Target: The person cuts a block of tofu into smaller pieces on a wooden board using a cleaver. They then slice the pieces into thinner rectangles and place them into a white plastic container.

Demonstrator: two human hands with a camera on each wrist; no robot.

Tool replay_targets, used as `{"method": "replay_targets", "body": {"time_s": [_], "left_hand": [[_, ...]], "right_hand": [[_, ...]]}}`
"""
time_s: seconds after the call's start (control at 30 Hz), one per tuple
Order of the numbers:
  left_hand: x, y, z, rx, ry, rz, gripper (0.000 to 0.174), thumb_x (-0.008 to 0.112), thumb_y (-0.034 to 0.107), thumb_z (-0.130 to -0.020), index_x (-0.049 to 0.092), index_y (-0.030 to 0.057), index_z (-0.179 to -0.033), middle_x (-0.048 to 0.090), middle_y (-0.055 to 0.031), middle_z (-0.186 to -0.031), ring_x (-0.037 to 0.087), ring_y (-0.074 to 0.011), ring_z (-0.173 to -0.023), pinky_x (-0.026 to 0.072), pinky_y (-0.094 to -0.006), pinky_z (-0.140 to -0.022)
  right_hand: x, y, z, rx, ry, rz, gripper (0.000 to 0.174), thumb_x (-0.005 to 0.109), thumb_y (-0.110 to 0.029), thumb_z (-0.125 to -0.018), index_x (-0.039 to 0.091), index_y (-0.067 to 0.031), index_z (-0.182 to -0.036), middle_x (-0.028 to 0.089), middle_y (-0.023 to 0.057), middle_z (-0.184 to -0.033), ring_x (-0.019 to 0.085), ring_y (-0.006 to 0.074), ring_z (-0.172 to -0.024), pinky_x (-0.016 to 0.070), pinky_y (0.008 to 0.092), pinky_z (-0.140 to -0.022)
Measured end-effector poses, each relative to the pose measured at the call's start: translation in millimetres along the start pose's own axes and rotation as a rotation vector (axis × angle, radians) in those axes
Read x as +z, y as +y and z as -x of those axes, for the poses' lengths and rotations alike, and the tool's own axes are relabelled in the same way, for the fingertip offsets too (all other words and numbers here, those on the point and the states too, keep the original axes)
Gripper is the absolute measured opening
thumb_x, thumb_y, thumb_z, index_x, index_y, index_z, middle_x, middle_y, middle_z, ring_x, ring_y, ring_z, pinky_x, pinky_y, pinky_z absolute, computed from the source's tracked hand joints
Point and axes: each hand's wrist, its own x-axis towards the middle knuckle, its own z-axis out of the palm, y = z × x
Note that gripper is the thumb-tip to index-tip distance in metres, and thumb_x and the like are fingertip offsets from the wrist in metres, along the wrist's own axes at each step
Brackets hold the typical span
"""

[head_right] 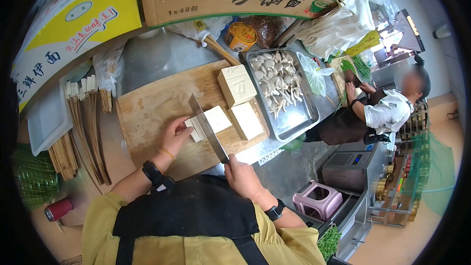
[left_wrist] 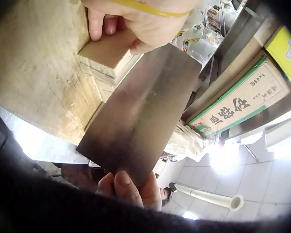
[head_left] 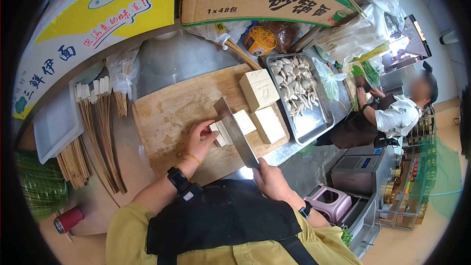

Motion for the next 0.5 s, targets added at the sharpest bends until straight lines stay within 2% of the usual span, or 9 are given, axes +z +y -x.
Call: {"method": "replay_targets", "body": {"time_s": [0.5], "left_hand": [[2.4,7.9,1.8,0.058,0.022,-0.076,0.038,0.073,0.014,-0.080,0.065,0.0091,-0.117,0.053,-0.0073,-0.097,0.058,-0.0158,-0.082,0.0502,-0.0280,-0.076]], "right_hand": [[1.0,-2.0,0.1,0.007,-0.001,-0.005,0.019,0.050,-0.016,-0.092,0.045,0.0018,-0.098,0.059,0.0308,-0.076,0.058,0.0488,-0.078,0.0464,0.0537,-0.069]]}}
